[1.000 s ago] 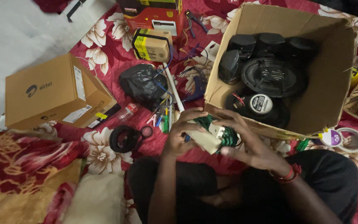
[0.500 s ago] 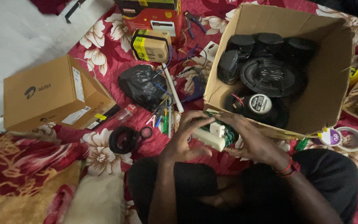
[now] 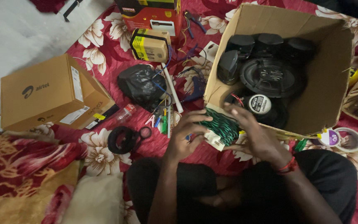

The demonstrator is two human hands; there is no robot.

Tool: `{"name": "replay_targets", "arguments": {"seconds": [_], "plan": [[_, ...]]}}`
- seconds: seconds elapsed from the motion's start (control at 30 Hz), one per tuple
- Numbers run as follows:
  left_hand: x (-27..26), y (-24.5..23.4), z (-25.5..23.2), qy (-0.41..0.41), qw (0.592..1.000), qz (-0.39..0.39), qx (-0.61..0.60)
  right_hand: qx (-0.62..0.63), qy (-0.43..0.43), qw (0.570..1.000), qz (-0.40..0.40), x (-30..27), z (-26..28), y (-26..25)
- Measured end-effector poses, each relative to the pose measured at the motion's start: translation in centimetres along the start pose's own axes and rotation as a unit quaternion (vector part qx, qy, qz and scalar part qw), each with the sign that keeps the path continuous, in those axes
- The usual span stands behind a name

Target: The person sits on a bed and assembles a white electrical plug by inserting wires into terminals and tightening them with a screwdriver. They then handle a roll of green wire and a glue gun, placing them aside.

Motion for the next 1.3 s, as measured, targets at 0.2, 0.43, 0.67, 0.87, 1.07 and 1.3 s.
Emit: {"name": "replay_targets", "arguments": {"seconds": [0.2, 0.43, 0.67, 0.87, 1.07, 1.3], "plan": [[0.4, 1.1, -0.1, 0.055, 0.996, -0.066, -0.017, 0.023, 0.011, 0.998, -0.054, 0.8, 1.6, -1.1], [0.3, 1.2, -1.9, 0.043, 0.990, -0.088, 0.104, 0.009, -0.001, 0.999, -0.050, 0.8, 2.9, -2.0], [0.5, 1.1, -4.6, 0.063, 0.985, -0.002, 0.160, -0.015, 0.025, 0.988, -0.151, 0.9, 4.3, -2.6], [0.5, 1.5, -4.9, 0.012, 0.973, -0.007, 0.232, 0.016, 0.063, 0.984, -0.169, 0.8, 5.4, -1.1], [-0.6, -0.9, -6.7, -0.129, 0.979, 0.046, 0.152, 0.101, 0.155, 0.975, -0.122, 0.2, 6.5, -0.6], [-0.4, -2.0, -5.1, -0.190, 0.970, -0.020, -0.150, 0.165, 0.080, 0.982, -0.053, 0.1, 3.2, -1.9]]}}
Point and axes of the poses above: each hand's wrist, its own x-axis towards the middle knuckle, its own y-axis out of the palm, z = x × y, the point moved 1 cm from there along x, towards the middle knuckle, and after that the axes turned 5 degrees about -y, right-handed, at the moved point
